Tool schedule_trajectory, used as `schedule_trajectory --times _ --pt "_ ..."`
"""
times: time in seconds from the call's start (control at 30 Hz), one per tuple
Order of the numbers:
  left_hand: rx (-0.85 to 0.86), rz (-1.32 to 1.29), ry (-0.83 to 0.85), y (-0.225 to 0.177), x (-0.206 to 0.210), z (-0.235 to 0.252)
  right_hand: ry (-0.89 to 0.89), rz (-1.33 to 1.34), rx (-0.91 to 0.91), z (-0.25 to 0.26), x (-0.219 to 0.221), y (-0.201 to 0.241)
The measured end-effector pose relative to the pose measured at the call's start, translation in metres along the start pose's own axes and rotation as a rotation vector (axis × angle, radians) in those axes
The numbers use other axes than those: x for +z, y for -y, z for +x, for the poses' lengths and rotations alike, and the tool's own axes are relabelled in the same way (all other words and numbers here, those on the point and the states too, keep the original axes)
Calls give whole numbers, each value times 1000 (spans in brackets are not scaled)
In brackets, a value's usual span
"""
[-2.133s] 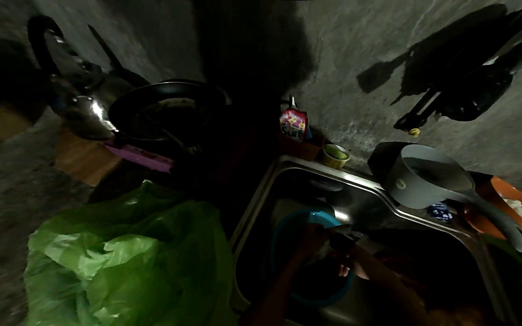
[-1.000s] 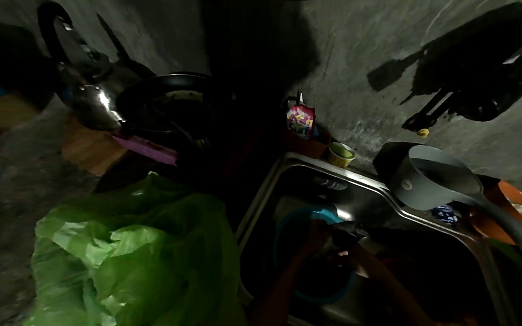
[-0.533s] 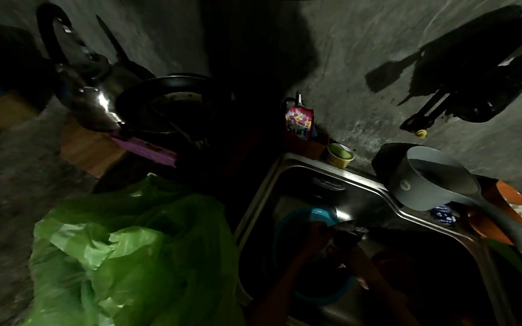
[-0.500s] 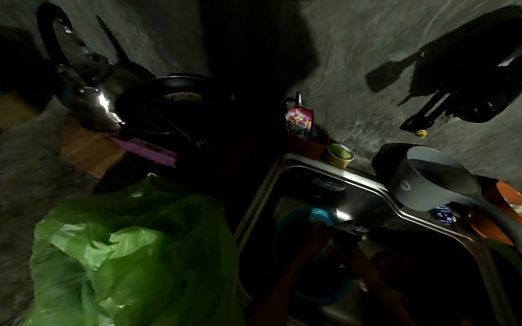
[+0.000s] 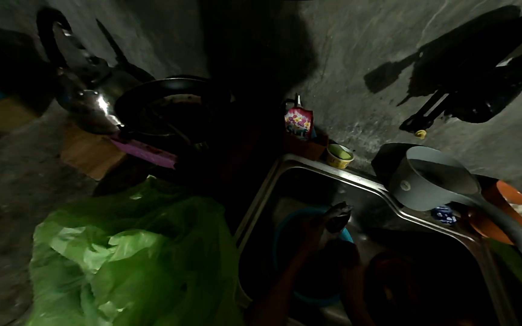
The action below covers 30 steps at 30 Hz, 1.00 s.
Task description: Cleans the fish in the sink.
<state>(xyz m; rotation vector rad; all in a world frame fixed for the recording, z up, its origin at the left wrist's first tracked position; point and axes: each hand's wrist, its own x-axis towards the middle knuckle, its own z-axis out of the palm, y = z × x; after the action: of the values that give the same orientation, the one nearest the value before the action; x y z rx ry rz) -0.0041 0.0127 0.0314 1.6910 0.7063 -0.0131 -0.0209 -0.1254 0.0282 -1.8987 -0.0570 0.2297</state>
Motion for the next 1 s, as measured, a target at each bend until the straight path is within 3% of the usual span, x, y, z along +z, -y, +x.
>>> schedule_trajectory --times 0.3,0.5,0.7,1.0 --pt "-25 7 -38 0 1 1 289 -345 -74 -8 6 -9" --pt "-43 23 -17 -2 -1 1 361 -254 -129 5 11 -21" --pt "-18 22 -19 1 -4 2 335 -57 -73 6 17 -21" --pt "-8 -86 -29 4 -2 7 269 -121 -100 4 15 -10"
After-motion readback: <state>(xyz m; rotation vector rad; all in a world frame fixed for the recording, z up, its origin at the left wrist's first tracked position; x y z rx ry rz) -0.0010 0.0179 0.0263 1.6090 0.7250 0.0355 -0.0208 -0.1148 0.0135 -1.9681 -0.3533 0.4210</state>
